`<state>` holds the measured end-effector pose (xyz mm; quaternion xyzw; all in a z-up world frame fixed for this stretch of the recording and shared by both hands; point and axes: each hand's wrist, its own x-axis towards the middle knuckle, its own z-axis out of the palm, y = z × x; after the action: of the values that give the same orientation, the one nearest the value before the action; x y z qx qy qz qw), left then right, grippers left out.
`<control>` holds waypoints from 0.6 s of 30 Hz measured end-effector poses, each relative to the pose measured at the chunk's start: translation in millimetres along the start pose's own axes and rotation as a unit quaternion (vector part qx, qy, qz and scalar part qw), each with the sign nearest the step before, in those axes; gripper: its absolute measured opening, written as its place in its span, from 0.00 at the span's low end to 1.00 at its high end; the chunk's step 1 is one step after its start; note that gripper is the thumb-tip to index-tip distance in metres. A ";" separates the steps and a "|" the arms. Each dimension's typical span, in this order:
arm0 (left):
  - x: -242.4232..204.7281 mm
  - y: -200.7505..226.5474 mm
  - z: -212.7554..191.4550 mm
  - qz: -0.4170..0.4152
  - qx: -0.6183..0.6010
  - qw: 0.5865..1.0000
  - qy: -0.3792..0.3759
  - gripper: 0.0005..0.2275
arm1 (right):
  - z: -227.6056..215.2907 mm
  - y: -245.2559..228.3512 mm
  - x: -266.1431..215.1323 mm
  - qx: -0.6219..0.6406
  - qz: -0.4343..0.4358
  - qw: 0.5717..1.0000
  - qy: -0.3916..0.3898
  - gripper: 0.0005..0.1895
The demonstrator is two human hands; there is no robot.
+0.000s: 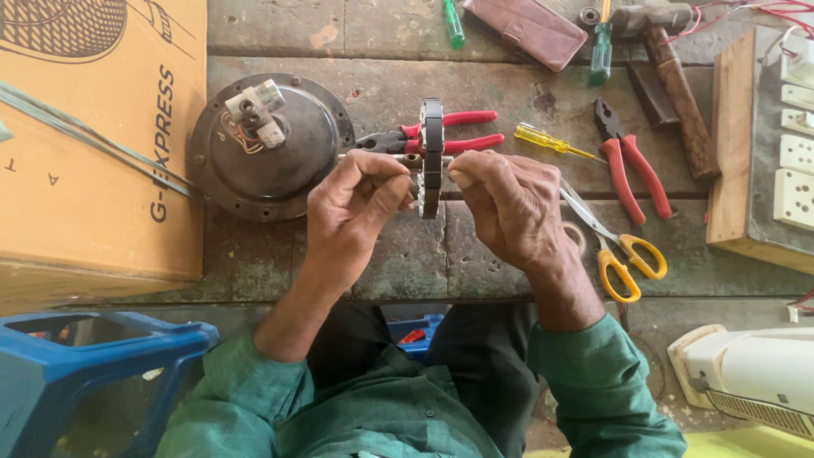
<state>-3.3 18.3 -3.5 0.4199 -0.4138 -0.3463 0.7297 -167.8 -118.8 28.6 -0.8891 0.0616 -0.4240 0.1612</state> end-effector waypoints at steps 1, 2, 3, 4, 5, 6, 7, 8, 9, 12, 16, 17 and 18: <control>-0.2 -0.2 -0.3 0.003 0.005 1.000 0.005 0.06 | 0.1 -0.2 0.6 -0.002 -0.002 1.000 -0.002 0.07; -0.4 -0.3 -0.6 0.001 0.018 1.000 0.011 0.06 | 0.6 -0.4 1.0 -0.001 -0.003 1.000 -0.002 0.08; -0.8 -0.1 -0.6 -0.002 0.030 0.999 0.018 0.06 | 1.2 -1.0 1.3 0.000 -0.004 1.000 -0.001 0.08; -0.1 0.5 -0.7 -0.002 0.043 0.999 0.024 0.05 | 1.9 -0.8 2.3 0.001 -0.007 1.000 0.000 0.08; 0.4 1.1 0.0 -0.005 0.055 0.998 0.033 0.06 | 2.2 -1.2 2.7 -0.001 -0.001 1.000 0.000 0.08; 1.6 1.6 1.7 -0.006 0.068 0.997 0.043 0.06 | 2.8 -1.7 3.1 -0.003 0.003 1.000 0.001 0.08; 3.0 2.4 3.6 -0.007 0.081 0.995 0.052 0.06 | 3.8 -2.4 3.3 -0.004 0.007 1.000 0.002 0.08; 4.0 3.4 5.7 -0.002 0.112 0.992 0.060 0.06 | 5.0 -3.2 3.1 0.001 0.025 1.000 0.005 0.07; 4.8 4.5 8.1 0.004 0.143 0.988 0.067 0.05 | 6.5 -4.2 2.7 0.007 0.042 0.999 0.008 0.06; 8.5 7.5 13.2 0.004 0.204 0.976 0.079 0.05 | 10.5 -6.1 0.3 0.040 0.090 0.995 0.022 0.03; 13.8 7.0 18.5 -0.002 0.208 0.973 0.098 0.05 | 13.1 -4.9 -0.6 0.049 0.134 0.989 0.031 0.02; 14.3 7.1 18.3 -0.002 0.205 0.974 0.098 0.05 | 13.4 -4.7 -0.6 0.047 0.142 0.988 0.032 0.02; 14.8 7.0 18.0 -0.002 0.202 0.974 0.097 0.05 | 13.7 -4.7 -0.9 0.045 0.151 0.987 0.034 0.02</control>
<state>-12.1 2.6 12.9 0.5912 -0.4017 -0.2142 0.6658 -157.9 -111.0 21.5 -0.8467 0.1814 -0.4268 0.2610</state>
